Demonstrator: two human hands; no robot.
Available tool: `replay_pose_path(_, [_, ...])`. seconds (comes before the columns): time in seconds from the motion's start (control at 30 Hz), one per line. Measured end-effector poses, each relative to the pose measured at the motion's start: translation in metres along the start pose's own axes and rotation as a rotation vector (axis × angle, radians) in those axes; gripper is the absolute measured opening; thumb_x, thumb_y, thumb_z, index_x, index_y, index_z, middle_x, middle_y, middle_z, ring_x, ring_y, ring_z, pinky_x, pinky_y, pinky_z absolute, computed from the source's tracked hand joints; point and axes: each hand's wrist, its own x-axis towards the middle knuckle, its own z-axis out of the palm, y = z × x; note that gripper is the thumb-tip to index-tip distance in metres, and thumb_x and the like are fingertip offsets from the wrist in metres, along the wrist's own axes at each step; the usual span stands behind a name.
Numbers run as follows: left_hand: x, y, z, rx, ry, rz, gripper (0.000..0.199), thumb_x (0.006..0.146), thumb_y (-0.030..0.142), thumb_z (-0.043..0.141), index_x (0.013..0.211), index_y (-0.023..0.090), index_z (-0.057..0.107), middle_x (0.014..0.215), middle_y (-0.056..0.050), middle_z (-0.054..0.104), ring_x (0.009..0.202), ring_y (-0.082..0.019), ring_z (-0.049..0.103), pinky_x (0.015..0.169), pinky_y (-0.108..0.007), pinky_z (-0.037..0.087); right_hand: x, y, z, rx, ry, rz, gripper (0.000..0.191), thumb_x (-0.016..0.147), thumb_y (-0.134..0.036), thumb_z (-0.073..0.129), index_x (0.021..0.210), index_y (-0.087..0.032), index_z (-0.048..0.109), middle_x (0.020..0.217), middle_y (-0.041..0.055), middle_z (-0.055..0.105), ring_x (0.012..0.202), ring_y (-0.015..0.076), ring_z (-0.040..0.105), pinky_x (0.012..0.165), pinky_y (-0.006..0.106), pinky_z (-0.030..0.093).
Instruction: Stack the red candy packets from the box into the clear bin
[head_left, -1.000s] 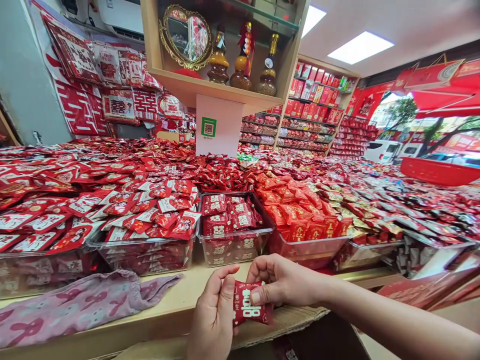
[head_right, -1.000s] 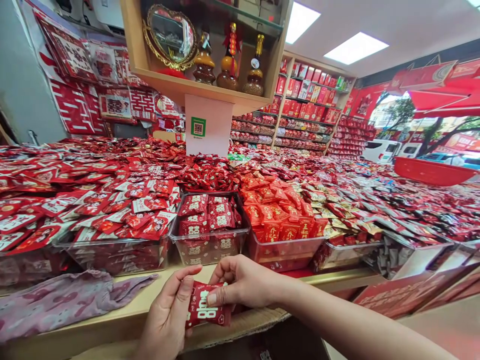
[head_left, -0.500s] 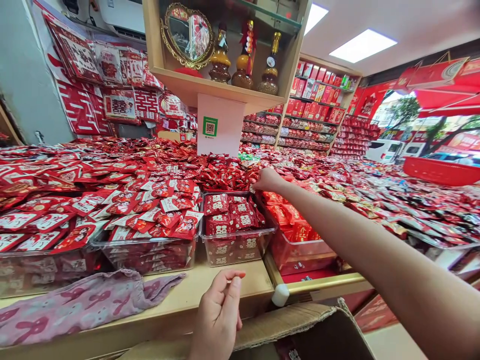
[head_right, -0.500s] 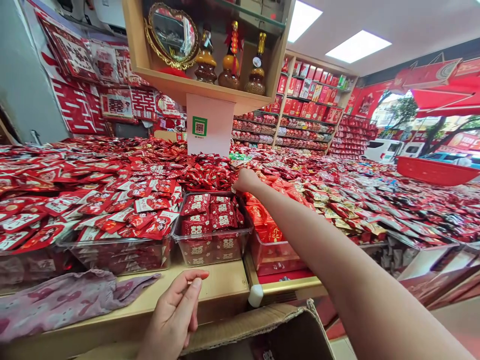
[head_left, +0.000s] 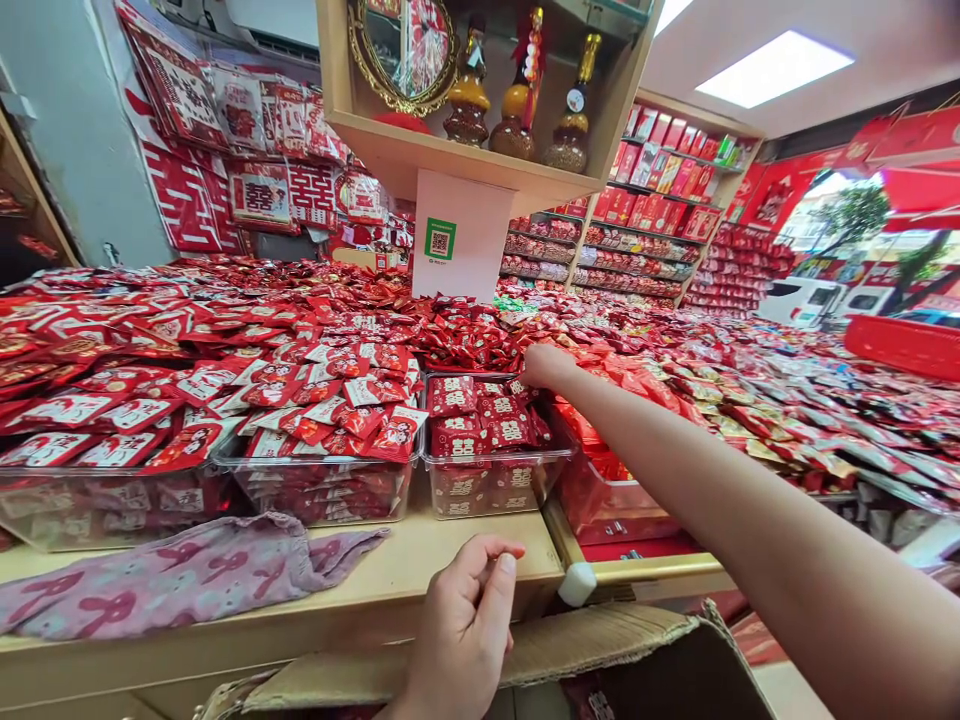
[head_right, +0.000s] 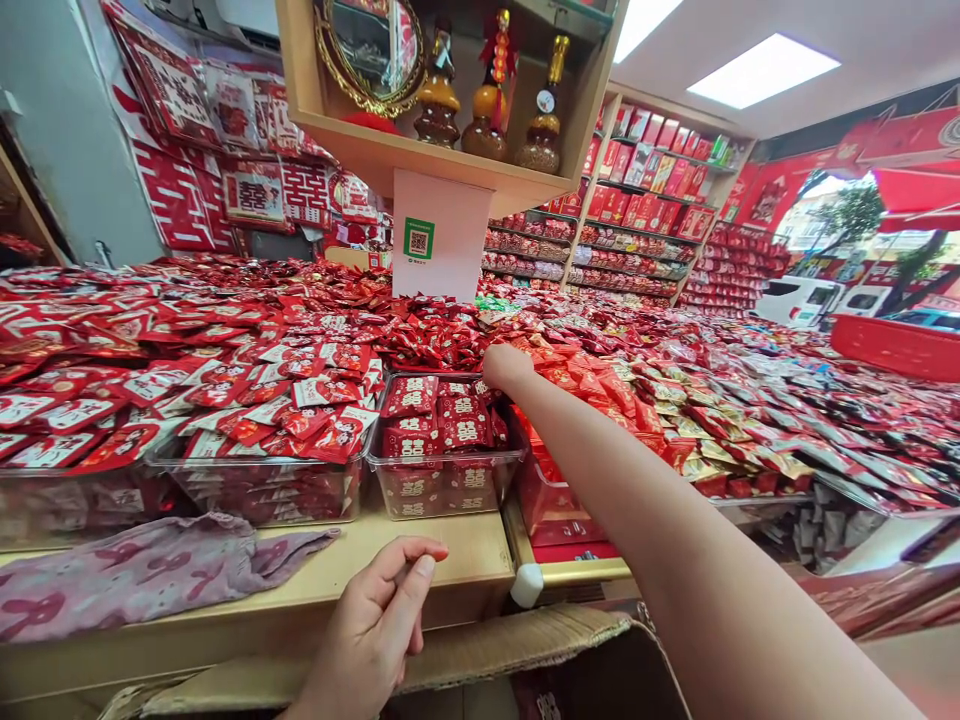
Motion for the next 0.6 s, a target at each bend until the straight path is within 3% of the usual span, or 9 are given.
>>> replay_pose_path(0.2, [0.001, -0.002, 0.001, -0.003, 0.004, 0.007, 0.027, 0.075, 0.039, 0.045, 0.087, 0.017, 0.055, 0.037, 0.010, 0.035, 0.028, -0.004, 0.023, 0.026, -0.014, 0.018, -0.002, -0.005, -0.002, 0.024, -0.002, -0.043, 0.052, 0.057, -0.042, 0.065, 0.102, -0.015, 0.059, 0.102, 0.0133, 0.059, 0.092, 0.0243, 0.055, 0.072, 0.031, 0.045])
replay_pose_path(0.33, [0.002, -0.004, 0.001, 0.003, 0.009, 0.008, 0.028, 0.075, 0.040, 0.046, 0.087, 0.017, 0.055, 0.036, 0.010, 0.036, 0.028, -0.004, 0.023, 0.026, -0.014, 0.018, -0.003, -0.011, -0.002, 0.047, -0.006, -0.035, 0.047, 0.060, -0.030, 0.065, 0.104, -0.015, 0.058, 0.104, 0.0138, 0.059, 0.095, 0.0236, 0.055, 0.074, 0.031, 0.045])
replay_pose_path(0.6, [0.001, -0.002, 0.001, 0.005, 0.038, 0.020, 0.026, 0.074, 0.039, 0.046, 0.084, 0.017, 0.056, 0.035, 0.010, 0.035, 0.028, -0.005, 0.023, 0.026, -0.014, 0.019, -0.001, -0.015, -0.001, 0.099, 0.007, 0.024, 0.035, 0.075, -0.014, 0.043, 0.108, -0.015, 0.056, 0.106, 0.0150, 0.058, 0.095, 0.0231, 0.056, 0.071, 0.031, 0.047])
